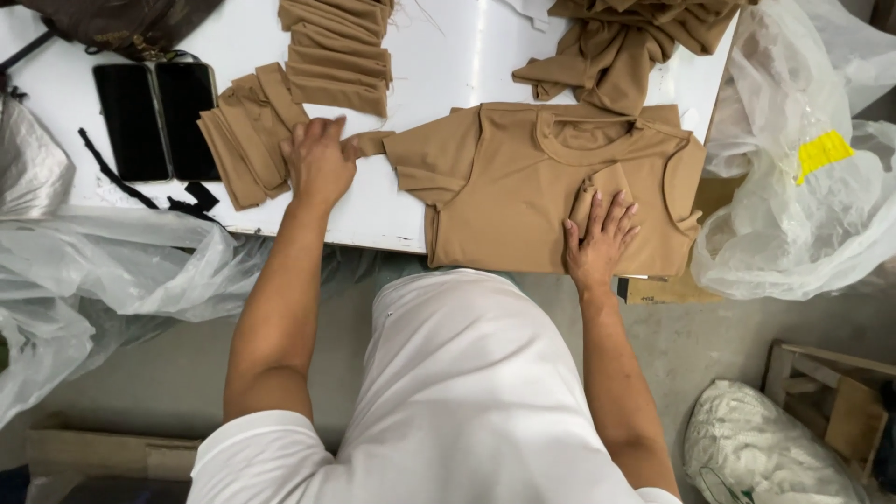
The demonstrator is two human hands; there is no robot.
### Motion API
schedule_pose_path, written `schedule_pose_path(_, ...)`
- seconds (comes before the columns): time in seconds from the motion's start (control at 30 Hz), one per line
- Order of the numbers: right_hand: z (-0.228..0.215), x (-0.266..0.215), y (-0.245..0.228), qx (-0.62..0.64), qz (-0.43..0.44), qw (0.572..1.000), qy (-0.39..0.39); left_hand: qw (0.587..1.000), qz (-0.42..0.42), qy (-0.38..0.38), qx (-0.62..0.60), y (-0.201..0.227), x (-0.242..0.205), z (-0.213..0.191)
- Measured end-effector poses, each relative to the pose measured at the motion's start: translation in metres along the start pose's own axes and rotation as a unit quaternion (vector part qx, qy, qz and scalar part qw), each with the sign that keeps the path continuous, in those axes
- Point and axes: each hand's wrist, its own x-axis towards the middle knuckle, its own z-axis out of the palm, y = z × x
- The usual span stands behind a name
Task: Folding small fabric components and a brown t-shirt on a production table.
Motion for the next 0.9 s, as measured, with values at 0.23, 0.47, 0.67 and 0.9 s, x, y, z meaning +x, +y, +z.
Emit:
schedule_pose_path(0.23, -0.002, 0.0, -0.003, 0.011, 0.012, 1.0, 0.006, 0.998, 0.039, -0.05, 0.03, -0.003, 0.008, -0.002)
schedule_pose_path(0.47, -0.009, -0.001, -0.011, 0.049, 0.029, 0.998, -0.003, 0.975, -0.057, -0.053, -0.206, 0.08, 0.065, -0.118)
schedule_pose_path(0.67, -0.012, 0.001, -0.016, 0.049, 0.027, 0.998, 0.004, 0.938, -0.242, -0.011, -0.248, 0.072, 0.118, -0.094)
schedule_pose_path(0.9, -0.009, -0.001, -0.017, 0.038, 0.025, 0.999, 0.024, 0.988, -0.083, 0.016, 0.131, 0.062, 0.094, 0.004)
